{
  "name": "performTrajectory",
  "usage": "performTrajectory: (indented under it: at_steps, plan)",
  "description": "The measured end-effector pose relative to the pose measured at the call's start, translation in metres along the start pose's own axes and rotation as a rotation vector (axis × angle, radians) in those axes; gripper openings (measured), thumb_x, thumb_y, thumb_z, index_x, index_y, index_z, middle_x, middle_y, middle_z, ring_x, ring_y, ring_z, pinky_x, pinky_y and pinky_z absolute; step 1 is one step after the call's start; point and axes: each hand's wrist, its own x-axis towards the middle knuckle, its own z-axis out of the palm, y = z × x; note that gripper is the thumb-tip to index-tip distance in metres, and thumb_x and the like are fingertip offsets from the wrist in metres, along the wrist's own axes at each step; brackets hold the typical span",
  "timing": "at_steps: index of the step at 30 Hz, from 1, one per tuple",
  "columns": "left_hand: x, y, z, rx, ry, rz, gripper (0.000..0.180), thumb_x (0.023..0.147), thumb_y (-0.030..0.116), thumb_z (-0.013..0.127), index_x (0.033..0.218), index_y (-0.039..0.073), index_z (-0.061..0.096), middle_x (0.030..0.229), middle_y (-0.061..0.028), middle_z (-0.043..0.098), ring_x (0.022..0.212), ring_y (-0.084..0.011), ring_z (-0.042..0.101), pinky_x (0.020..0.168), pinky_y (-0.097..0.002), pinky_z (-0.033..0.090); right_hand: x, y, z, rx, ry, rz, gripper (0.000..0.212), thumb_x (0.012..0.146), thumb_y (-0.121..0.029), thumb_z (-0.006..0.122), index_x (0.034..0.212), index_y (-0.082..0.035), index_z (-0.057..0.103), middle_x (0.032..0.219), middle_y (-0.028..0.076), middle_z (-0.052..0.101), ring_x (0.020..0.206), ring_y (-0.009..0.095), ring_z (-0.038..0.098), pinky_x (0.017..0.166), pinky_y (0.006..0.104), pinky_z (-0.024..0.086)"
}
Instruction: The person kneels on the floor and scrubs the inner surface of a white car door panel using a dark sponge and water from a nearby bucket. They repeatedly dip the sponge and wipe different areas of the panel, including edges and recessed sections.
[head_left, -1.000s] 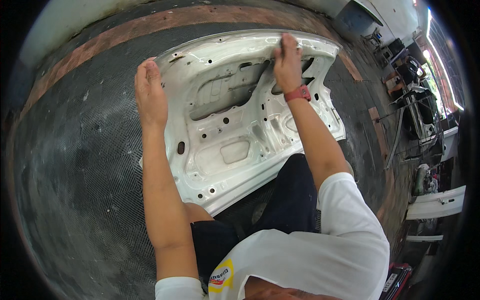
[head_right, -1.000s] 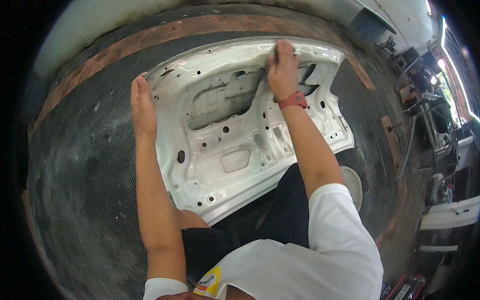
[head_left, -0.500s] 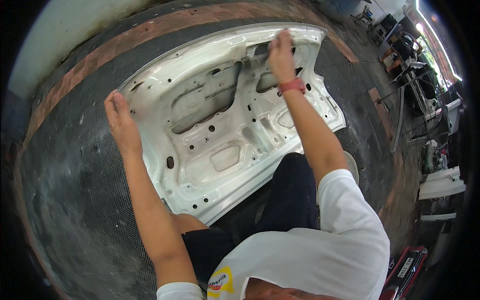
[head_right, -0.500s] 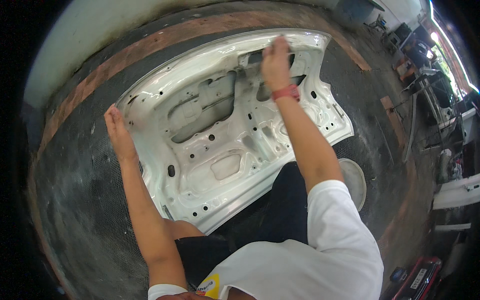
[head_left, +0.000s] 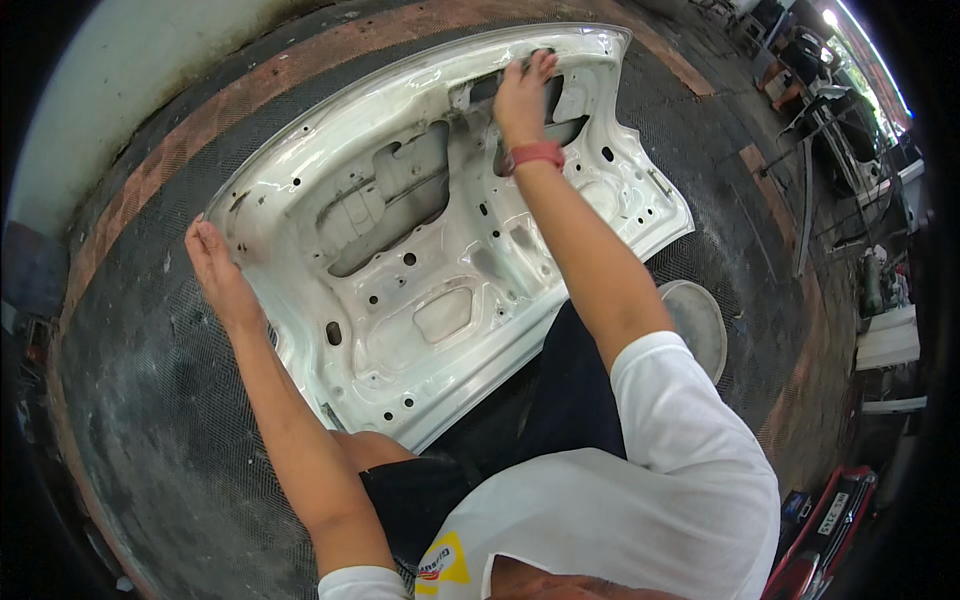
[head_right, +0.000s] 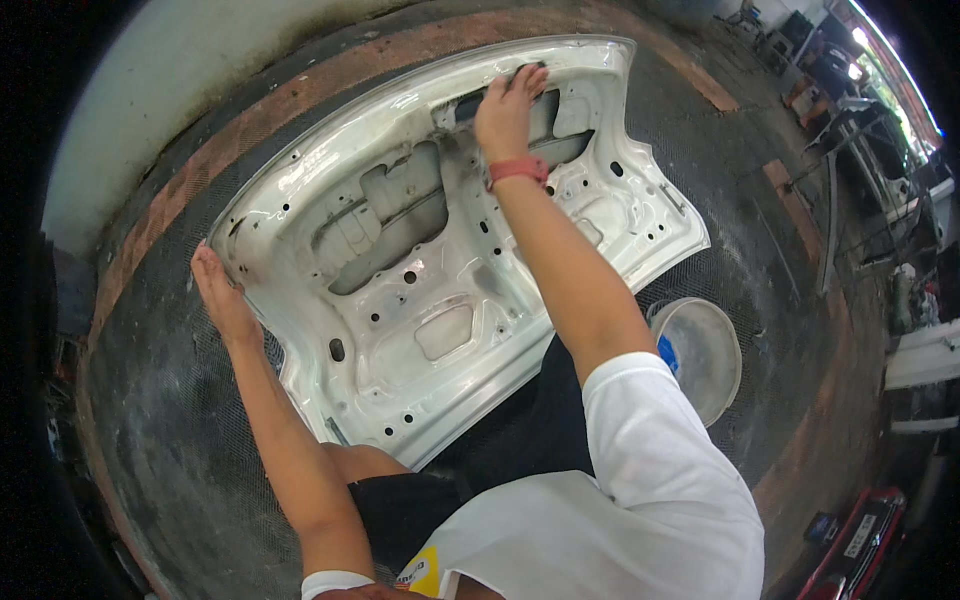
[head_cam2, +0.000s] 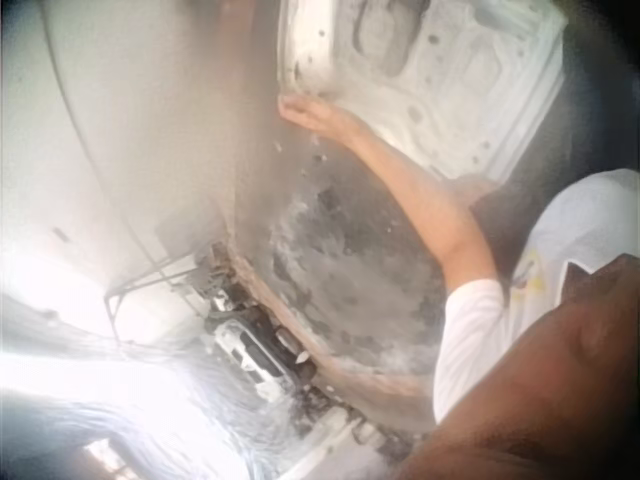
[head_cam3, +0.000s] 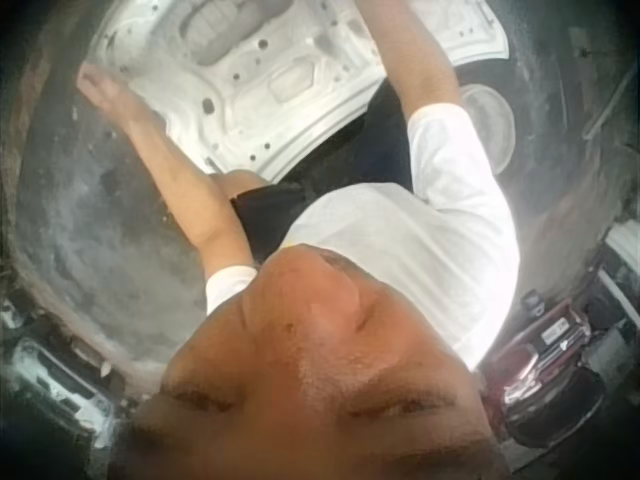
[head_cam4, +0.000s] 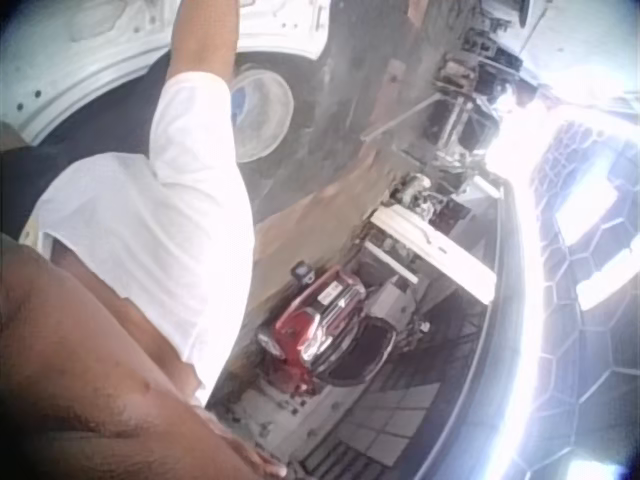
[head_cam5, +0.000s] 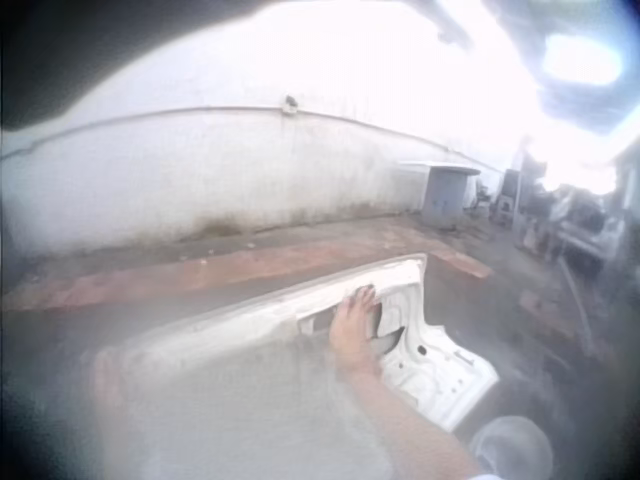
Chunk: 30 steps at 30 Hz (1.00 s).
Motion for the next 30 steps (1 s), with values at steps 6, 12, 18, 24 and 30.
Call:
performTrajectory:
  at_steps: [6,12,18,24,30]
  plan:
    - [-0.001,-0.004,-0.002,0.005,-0.011,0.043,0.058,0.116,0.053,0.049,0.147,0.004,0.056,0.139,-0.0131,0.061,0.131,-0.0247,0.056,0.115,-0.0369,0.041,0.023,0.018,-0.01,-0.135,0.089,-0.076,0.074,0.115,-0.034,0.044,0.169,0.01,0.018,0.177,0.037,0.01,0.167,0.051,0.007,0.135,0.057,0.012]
    - [0.003,-0.006,-0.003,0.105,0.01,0.094,0.059,0.115,0.054,0.05,0.147,0.005,0.057,0.138,-0.0101,0.062,0.129,-0.0218,0.056,0.112,-0.0352,0.042,-0.058,-0.027,0.027,-0.155,-0.035,-0.445,0.071,0.11,-0.023,0.054,0.169,0.006,0.026,0.177,0.031,0.02,0.165,0.051,0.017,0.134,0.0592,0.018]
    - [0.005,-0.007,-0.01,0.008,-0.002,0.099,0.057,0.116,0.051,0.05,0.147,0.004,0.058,0.136,-0.0085,0.062,0.127,-0.0197,0.057,0.113,-0.034,0.042,-0.156,-0.096,0.055,-0.112,-0.389,-0.649,0.08,0.107,-0.025,0.059,0.171,0.005,0.021,0.179,0.031,0.015,0.166,0.05,0.014,0.135,0.0542,0.021]
    - [0.006,-0.007,-0.003,0.037,-0.003,0.109,0.056,0.116,0.05,0.051,0.147,0.004,0.058,0.137,-0.0087,0.062,0.128,-0.0191,0.056,0.115,-0.0333,0.041,-0.159,-0.095,0.063,-0.057,-0.209,-0.382,0.076,0.114,-0.025,0.047,0.173,0.005,0.009,0.179,0.034,0.007,0.166,0.051,0.007,0.135,0.0563,0.014]
    - [0.004,-0.007,-0.003,0.032,-0.008,0.122,0.067,0.113,0.059,0.051,0.146,0.001,0.059,0.142,-0.016,0.062,0.134,-0.0271,0.057,0.118,-0.0397,0.04,-0.105,-0.085,0.06,-0.007,0.022,-0.107,0.079,0.115,-0.03,0.045,0.172,0.006,0.004,0.179,0.034,0.001,0.167,0.051,0.004,0.135,0.0574,0.013]
